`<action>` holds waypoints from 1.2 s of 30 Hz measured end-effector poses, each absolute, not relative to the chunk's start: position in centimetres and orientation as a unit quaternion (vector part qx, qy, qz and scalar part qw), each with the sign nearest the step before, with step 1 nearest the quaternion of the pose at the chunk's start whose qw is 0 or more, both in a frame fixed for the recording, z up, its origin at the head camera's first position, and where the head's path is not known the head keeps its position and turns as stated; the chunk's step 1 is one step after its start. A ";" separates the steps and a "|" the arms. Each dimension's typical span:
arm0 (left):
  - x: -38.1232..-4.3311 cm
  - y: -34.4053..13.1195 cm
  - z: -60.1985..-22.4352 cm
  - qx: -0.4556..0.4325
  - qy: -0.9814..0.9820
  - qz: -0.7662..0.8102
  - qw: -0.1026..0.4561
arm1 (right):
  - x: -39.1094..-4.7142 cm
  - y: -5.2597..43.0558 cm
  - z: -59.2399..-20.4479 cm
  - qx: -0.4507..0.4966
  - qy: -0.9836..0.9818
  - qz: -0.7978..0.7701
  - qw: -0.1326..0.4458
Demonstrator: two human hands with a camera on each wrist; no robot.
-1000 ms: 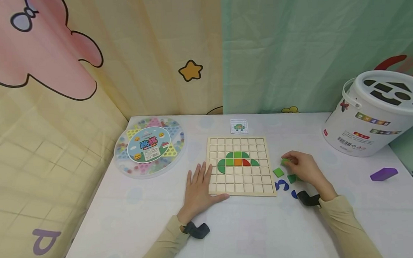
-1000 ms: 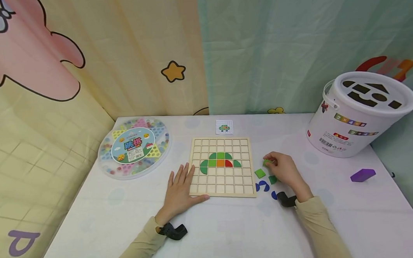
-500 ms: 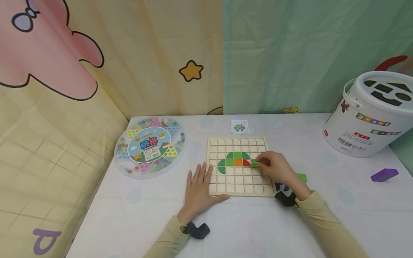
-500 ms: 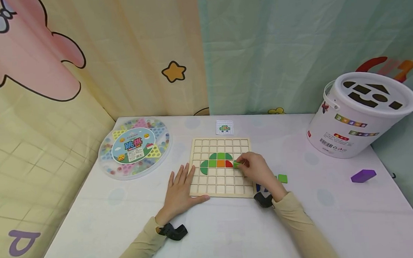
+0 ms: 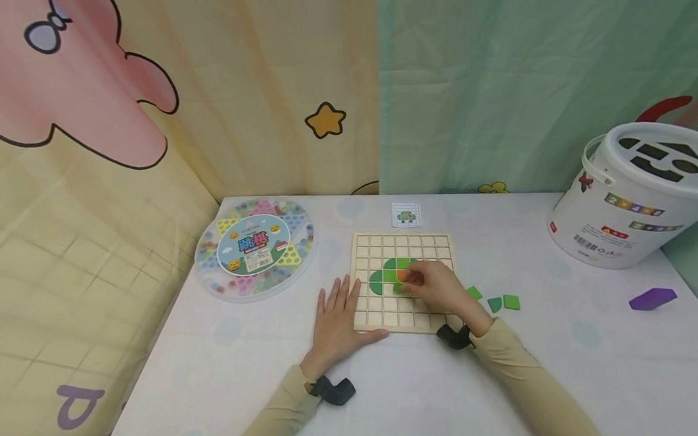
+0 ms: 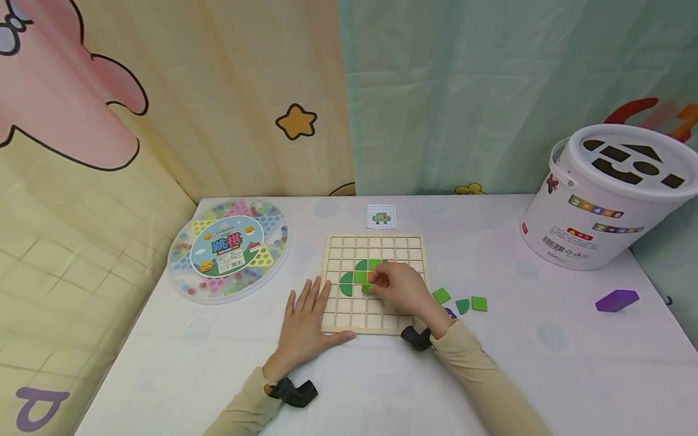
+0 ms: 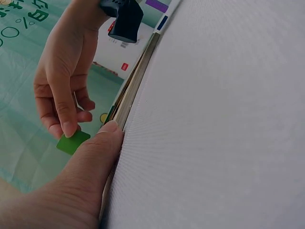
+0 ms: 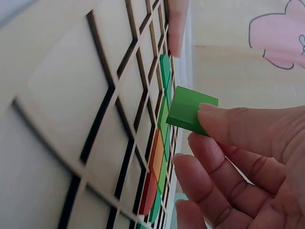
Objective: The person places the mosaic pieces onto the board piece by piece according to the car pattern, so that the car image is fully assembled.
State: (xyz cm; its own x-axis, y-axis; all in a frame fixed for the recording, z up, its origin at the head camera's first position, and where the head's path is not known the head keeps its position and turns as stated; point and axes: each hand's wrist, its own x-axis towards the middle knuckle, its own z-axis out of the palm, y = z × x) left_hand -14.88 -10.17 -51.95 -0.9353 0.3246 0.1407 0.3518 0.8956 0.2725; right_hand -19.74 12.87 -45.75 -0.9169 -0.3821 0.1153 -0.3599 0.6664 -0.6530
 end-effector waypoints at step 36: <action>-14.8 -10.2 -51.9 -0.180 -0.971 -0.145 0.056 | -20.5 10.4 -46.4 -0.143 0.945 -0.293 0.023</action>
